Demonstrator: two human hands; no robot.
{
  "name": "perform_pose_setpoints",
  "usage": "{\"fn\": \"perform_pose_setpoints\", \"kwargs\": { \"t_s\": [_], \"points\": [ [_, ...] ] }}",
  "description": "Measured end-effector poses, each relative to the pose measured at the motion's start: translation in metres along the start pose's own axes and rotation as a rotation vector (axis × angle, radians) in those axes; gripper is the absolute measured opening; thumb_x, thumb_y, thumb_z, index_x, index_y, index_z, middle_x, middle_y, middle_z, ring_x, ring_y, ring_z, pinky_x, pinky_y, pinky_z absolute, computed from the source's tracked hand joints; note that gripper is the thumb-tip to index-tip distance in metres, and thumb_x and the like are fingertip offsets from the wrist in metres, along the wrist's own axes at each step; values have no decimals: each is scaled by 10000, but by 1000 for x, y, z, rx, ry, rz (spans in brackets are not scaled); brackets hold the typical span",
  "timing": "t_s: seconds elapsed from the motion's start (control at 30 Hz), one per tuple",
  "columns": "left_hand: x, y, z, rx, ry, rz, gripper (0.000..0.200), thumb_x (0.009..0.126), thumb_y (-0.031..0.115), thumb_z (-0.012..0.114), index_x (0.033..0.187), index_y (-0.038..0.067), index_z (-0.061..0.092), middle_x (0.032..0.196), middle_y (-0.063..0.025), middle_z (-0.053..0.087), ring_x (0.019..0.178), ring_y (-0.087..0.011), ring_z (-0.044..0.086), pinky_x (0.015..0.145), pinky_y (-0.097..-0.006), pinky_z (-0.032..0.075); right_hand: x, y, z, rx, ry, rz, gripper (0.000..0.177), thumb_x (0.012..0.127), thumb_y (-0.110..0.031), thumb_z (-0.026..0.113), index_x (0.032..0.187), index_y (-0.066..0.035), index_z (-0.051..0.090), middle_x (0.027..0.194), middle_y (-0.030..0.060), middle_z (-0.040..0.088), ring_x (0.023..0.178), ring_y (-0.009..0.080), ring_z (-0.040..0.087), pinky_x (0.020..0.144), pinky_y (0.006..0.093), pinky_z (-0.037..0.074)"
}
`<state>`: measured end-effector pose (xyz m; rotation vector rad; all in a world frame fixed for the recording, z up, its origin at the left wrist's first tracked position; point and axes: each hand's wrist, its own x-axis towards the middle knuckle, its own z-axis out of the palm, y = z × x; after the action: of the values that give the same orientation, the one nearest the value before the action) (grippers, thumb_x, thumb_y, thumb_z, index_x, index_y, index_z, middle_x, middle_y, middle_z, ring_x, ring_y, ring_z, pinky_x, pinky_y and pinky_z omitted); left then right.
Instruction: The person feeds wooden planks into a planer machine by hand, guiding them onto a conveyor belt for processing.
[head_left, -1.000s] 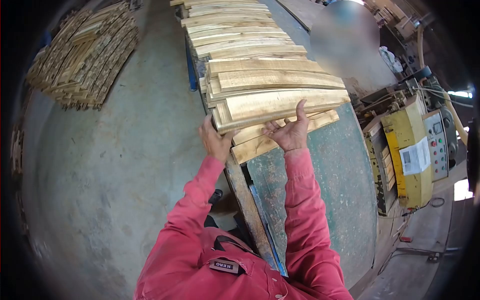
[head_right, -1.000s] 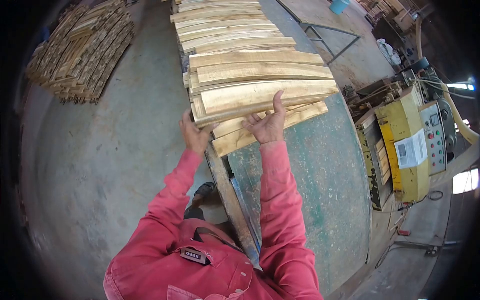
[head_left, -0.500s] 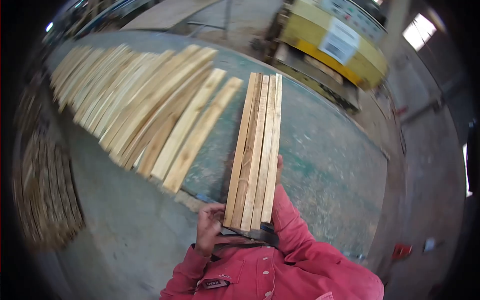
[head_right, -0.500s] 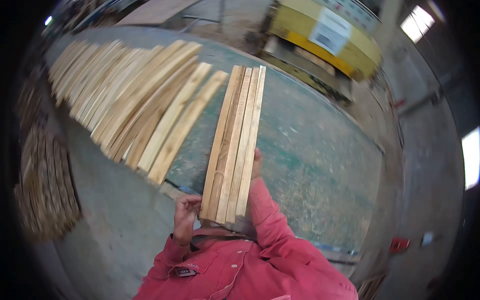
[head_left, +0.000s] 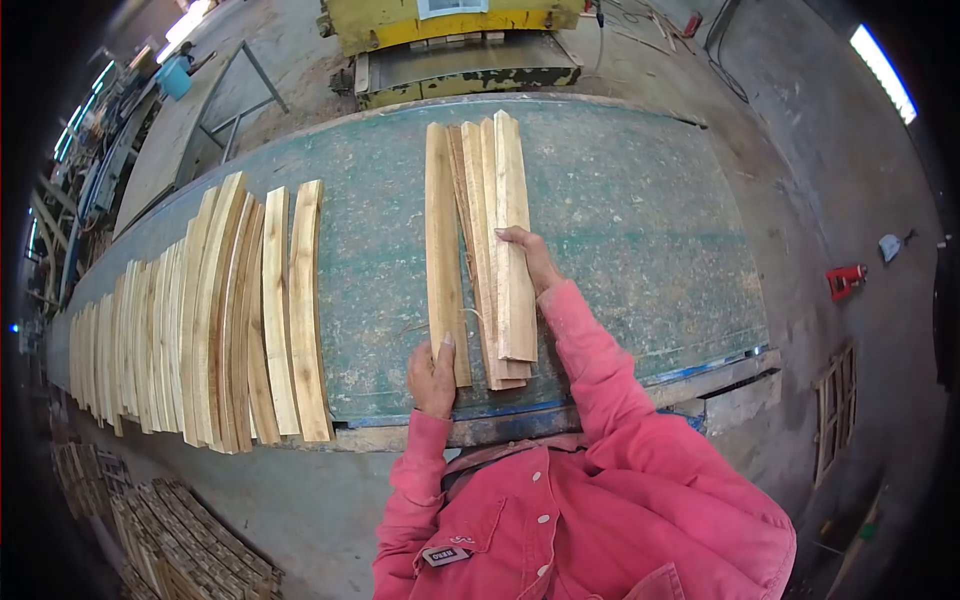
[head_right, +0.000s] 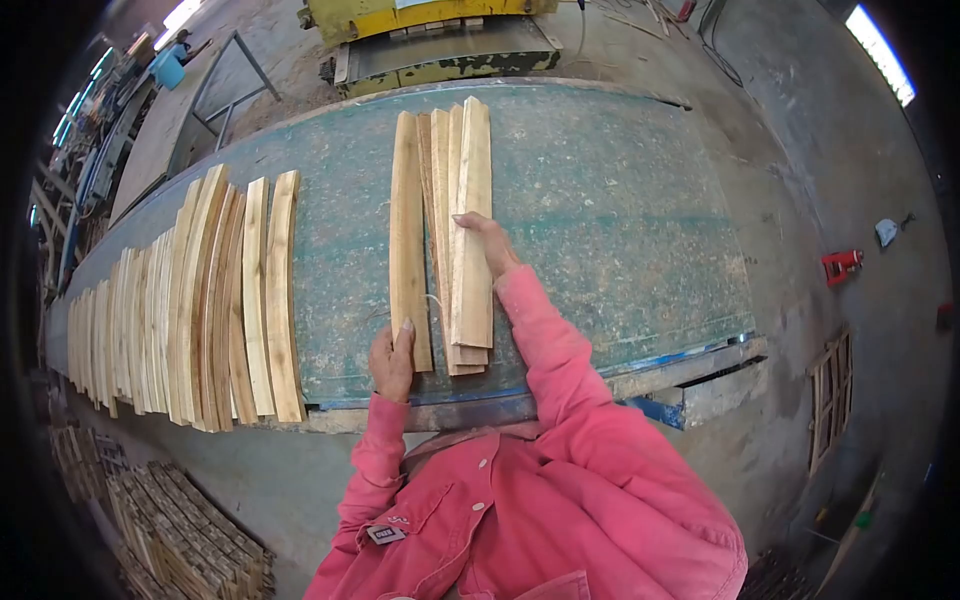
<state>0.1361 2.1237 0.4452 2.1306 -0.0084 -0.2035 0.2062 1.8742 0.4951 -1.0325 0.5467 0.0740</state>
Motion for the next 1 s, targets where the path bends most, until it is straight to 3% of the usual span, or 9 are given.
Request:
{"fn": "perform_pose_setpoints", "kwargs": {
  "t_s": [0.17,0.37,0.53,0.7,0.8,0.87,0.9,0.93,1.0],
  "points": [
    [-4,-18,-3,226,105,84,436,954,401,653,1198,39,662,991,-200,629,964,-397,584,859,-505,430,11,-5,-15,-470,296,-90,530,719,-342,731,1023,92,708,876,186,717,691,265,682,670,333,523],
    [1,26,-10,666,528,479,691,944,376,647,1529,93,413,1227,-197,544,1117,-379,475,942,-510,336,15,-35,-72,-464,299,-184,609,645,-380,767,989,121,724,858,221,731,717,288,704,670,370,523],
    [14,57,7,629,261,345,735,927,435,668,1491,27,433,1185,-224,614,1038,-405,586,943,-508,419,29,-46,-151,-873,512,-247,1061,568,-460,823,1377,149,506,1343,325,589,1214,407,614,1056,399,453],
    [18,92,58,382,-67,300,853,811,517,769,1386,-53,498,1140,-268,658,909,-418,696,764,-499,551,7,-44,-219,-940,587,-431,1250,504,-460,854,1504,93,349,1321,305,617,1137,439,652,1002,383,492],
    [27,69,66,267,-4,340,856,787,490,794,1357,-89,525,1151,-309,662,914,-410,718,752,-472,580,-9,-59,-249,-1370,727,-283,1177,597,-579,829,1512,25,403,1582,250,376,1436,429,389,1164,590,259],
    [24,59,34,261,136,417,815,795,447,796,1345,-99,543,1147,-327,667,923,-385,730,774,-442,589,-15,-58,-264,-1479,704,-286,1118,654,-624,793,1520,-22,422,1634,238,259,1493,421,271,1182,630,167],
    [20,67,7,231,38,200,826,785,427,815,1352,-108,542,1170,-347,663,965,-376,734,809,-422,590,-20,-52,-269,-1535,692,-282,1089,683,-646,774,1524,-46,432,1660,232,200,1521,417,212,1191,649,121],
    [28,39,-7,290,193,419,834,798,442,809,1354,-110,524,1123,-304,665,931,-378,715,742,-436,579,-23,-45,-275,-1489,698,-321,1031,725,-645,745,1526,-73,439,1665,220,194,1525,413,202,1197,648,102],
    [42,27,-53,487,219,312,833,816,460,799,1383,-71,497,1084,-240,582,897,-385,668,689,-461,546,-27,-32,-280,-1400,719,-400,916,809,-642,687,1529,-127,453,1675,196,180,1533,406,183,1208,646,66]
  ]
}}
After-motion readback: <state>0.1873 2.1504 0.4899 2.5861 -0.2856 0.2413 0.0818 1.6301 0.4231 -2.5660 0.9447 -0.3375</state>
